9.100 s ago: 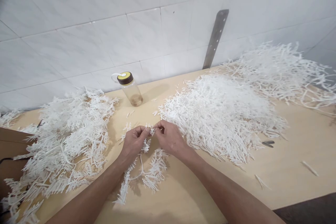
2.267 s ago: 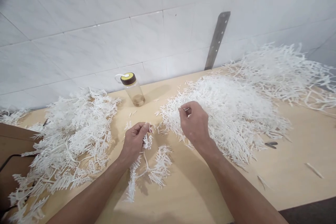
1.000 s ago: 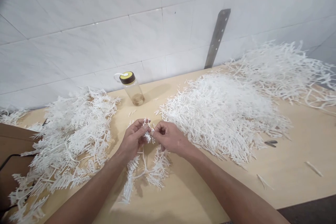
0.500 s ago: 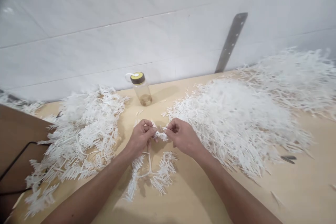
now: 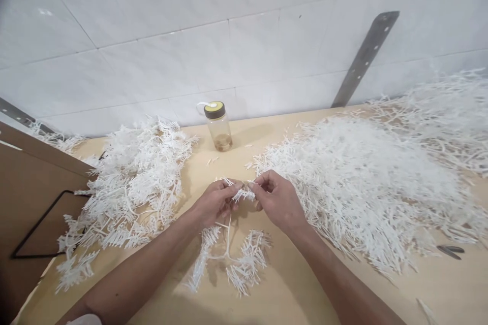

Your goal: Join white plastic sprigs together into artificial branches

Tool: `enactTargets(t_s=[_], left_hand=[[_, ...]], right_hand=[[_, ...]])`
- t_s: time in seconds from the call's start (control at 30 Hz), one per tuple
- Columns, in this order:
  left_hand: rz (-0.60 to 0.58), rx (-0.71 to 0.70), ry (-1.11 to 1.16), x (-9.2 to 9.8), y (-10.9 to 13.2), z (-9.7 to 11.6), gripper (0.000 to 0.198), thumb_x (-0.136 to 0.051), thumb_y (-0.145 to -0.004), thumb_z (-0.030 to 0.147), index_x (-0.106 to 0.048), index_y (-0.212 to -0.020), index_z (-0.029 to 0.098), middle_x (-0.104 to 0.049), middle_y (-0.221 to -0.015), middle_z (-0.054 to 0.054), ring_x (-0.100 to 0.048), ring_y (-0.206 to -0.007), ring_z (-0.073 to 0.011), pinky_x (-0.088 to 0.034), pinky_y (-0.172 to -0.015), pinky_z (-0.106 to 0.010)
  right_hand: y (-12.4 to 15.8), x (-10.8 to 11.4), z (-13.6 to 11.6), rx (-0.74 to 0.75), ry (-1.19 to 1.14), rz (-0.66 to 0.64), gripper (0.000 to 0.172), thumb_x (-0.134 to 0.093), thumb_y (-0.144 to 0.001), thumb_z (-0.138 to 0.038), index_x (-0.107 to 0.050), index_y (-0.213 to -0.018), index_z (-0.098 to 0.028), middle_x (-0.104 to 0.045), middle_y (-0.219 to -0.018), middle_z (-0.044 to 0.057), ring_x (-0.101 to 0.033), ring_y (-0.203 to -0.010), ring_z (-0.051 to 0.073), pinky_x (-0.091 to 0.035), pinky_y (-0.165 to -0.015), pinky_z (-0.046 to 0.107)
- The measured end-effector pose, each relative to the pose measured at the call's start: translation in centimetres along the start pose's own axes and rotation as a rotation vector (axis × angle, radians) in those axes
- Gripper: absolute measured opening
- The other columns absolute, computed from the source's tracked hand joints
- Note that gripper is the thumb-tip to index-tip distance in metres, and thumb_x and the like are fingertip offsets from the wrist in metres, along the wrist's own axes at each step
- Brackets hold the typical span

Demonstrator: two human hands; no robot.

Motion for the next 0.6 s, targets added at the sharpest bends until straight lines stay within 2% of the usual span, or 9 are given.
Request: enactTargets(t_s=[0.1,0.2,0.27,0.4,0.5,0.6], left_hand=[[-0.002,0.038,-0.026,0.1,0.2,-0.1,0.034,-0.081,-0.068,0.042,-0.064,-0.078,0.015,-0.048,-0.056,0.004,-0.040,-0.043,-0.0055,-0.017,-0.033,-0.018],[0.077,0.029,-0.042,0.4,0.4,0.3,0.029,-0.081,-0.067,0.036,-0.063,-0.079,0.016,-0.042,-0.054,0.007,-0.028,-0.042,-0.0033,-0.013,-0.037,-0.018],[0.140,-0.005,-0.055,0.6,0.6,0.7,0.029,-0.080,-0.067,0.037,-0.063,-0.079,0.017,-0.042,-0.054,0.008,-0.025,-0.042,-0.0027,-0.014,-0.039,-0.019],[0.228,-0.127,-0.124,1.2,0.6,1.3,0.031,-0.082,-0.065,0.041,-0.067,-0.079,0.016,-0.053,-0.057,0.004,-0.038,-0.046,-0.0055,-0.028,-0.045,-0.020],[0.208,-0.217,-0.220,1.3,0.4,1.6,0.031,-0.081,-0.067,0.042,-0.074,-0.082,0.015,-0.066,-0.067,-0.002,-0.056,-0.062,-0.0134,-0.042,-0.059,-0.024],[0.172,-0.264,-0.333,1.2,0.4,1.7,0.030,-0.078,-0.070,0.040,-0.077,-0.085,0.015,-0.073,-0.080,-0.007,-0.063,-0.074,-0.0186,-0.046,-0.068,-0.029]], right_hand=[[-0.1,0.0,0.0,0.028,0.002,-0.009,0.033,-0.070,-0.080,-0.050,-0.057,-0.078,-0.019,-0.062,-0.063,-0.001,-0.059,-0.044,0.012,-0.049,-0.046,0.025],[-0.1,-0.2,0.2,0.031,-0.024,-0.044,0.031,-0.070,-0.081,-0.048,-0.058,-0.079,-0.019,-0.062,-0.066,-0.001,-0.059,-0.046,0.012,-0.052,-0.048,0.027],[0.0,-0.4,0.3,0.022,-0.037,-0.064,0.030,-0.069,-0.081,-0.047,-0.059,-0.080,-0.019,-0.063,-0.069,-0.001,-0.059,-0.048,0.012,-0.053,-0.048,0.027],[0.0,-0.4,-0.1,0.043,-0.024,-0.058,0.028,-0.070,-0.080,-0.046,-0.061,-0.078,-0.019,-0.064,-0.073,0.001,-0.060,-0.052,0.013,-0.055,-0.048,0.028],[0.1,-0.4,-0.4,0.063,-0.010,-0.053,0.026,-0.070,-0.079,-0.045,-0.062,-0.078,-0.019,-0.065,-0.076,0.002,-0.061,-0.060,0.015,-0.055,-0.049,0.028],[0.1,-0.4,-0.5,0.056,-0.004,-0.077,0.025,-0.069,-0.080,-0.043,-0.062,-0.079,-0.019,-0.064,-0.076,0.002,-0.061,-0.063,0.015,-0.056,-0.050,0.028]])
Point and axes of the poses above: each hand's wrist, its own y-axis away from the middle knuckle, its own x-axis out of the back of the hand, z = x × y, the point moved 7 cm from there along -y, towards the middle knuckle
